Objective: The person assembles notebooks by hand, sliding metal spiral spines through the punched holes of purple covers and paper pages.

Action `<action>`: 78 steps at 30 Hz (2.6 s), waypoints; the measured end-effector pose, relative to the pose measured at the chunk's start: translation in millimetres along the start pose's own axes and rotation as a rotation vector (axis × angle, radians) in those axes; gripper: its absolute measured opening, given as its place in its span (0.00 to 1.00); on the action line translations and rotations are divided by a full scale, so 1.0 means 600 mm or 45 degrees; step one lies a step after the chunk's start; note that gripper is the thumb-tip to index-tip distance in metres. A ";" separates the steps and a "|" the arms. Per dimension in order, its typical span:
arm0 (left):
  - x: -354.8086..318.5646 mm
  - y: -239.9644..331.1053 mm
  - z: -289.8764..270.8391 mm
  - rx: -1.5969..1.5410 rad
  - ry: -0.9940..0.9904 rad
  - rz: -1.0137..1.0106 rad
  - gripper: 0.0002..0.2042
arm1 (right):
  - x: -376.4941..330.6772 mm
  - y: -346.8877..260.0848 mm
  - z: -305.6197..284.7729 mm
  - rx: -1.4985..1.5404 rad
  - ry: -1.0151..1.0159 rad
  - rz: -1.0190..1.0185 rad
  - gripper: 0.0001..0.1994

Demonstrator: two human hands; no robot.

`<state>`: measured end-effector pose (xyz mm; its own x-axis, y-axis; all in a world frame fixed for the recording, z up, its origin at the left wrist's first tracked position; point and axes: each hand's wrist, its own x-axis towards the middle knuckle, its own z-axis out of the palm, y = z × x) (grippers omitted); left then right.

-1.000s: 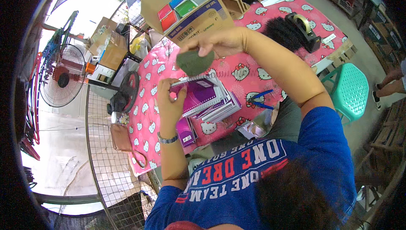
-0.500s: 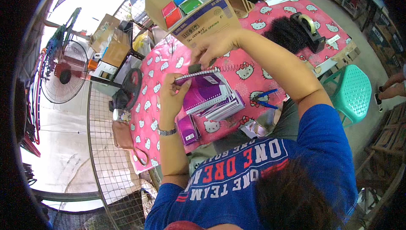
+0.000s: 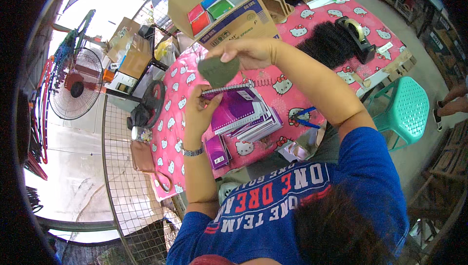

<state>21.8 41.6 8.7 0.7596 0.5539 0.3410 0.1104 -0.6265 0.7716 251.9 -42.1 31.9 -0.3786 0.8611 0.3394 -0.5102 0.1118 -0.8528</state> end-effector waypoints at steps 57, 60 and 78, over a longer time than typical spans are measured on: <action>-0.173 -0.092 -0.080 -0.517 1.147 -0.227 0.09 | -0.133 0.129 0.109 -1.525 1.207 -0.171 0.16; -0.280 -0.191 -0.076 -0.520 1.154 -0.614 0.08 | -0.250 0.242 0.029 -1.806 1.254 0.259 0.16; -0.140 -0.005 0.016 0.844 0.329 0.305 0.16 | -0.256 0.271 -0.264 -2.784 1.173 0.920 0.10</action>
<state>-36.2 -8.6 -27.3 0.6454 0.4211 0.6373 0.3864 -0.8997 0.2032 349.6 -77.5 -221.6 0.5110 0.8133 0.2781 0.8347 -0.5468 0.0653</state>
